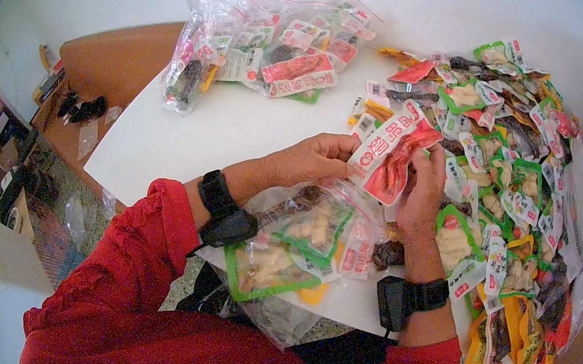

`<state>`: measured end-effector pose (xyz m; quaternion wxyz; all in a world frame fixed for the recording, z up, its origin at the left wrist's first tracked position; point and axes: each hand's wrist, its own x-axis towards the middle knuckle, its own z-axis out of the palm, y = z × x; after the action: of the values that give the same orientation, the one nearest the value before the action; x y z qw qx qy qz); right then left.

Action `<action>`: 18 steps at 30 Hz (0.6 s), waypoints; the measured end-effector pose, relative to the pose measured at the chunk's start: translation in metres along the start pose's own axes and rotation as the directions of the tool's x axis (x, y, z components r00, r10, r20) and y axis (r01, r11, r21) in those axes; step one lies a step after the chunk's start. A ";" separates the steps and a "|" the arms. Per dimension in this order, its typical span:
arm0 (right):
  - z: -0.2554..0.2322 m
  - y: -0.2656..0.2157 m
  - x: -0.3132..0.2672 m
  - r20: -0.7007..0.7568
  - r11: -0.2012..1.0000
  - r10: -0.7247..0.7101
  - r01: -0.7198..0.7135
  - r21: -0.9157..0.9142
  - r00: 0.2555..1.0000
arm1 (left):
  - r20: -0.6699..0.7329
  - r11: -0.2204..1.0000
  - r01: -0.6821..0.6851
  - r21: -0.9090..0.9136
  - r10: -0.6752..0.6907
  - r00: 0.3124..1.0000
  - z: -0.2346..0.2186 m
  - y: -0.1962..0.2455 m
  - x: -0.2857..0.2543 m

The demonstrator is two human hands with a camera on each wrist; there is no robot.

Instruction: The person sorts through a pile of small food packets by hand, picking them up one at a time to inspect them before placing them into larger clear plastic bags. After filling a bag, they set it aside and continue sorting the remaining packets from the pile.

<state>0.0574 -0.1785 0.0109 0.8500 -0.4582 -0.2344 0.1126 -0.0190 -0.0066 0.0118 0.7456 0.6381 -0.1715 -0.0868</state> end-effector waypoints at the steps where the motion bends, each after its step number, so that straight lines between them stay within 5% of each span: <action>1: 0.000 0.000 0.000 -0.011 1.000 -0.001 0.002 0.018 1.000 | 0.001 1.000 -0.020 -0.021 0.020 1.000 0.000 -0.001 0.000; 18: -0.002 0.000 0.001 0.020 0.999 0.031 -0.032 0.035 0.999 | -0.007 0.999 0.022 0.023 -0.022 1.000 -0.001 0.000 -0.001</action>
<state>0.0589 -0.1797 0.0104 0.8538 -0.4456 -0.2334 0.1345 -0.0195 -0.0049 0.0116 0.7377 0.6489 -0.1629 -0.0907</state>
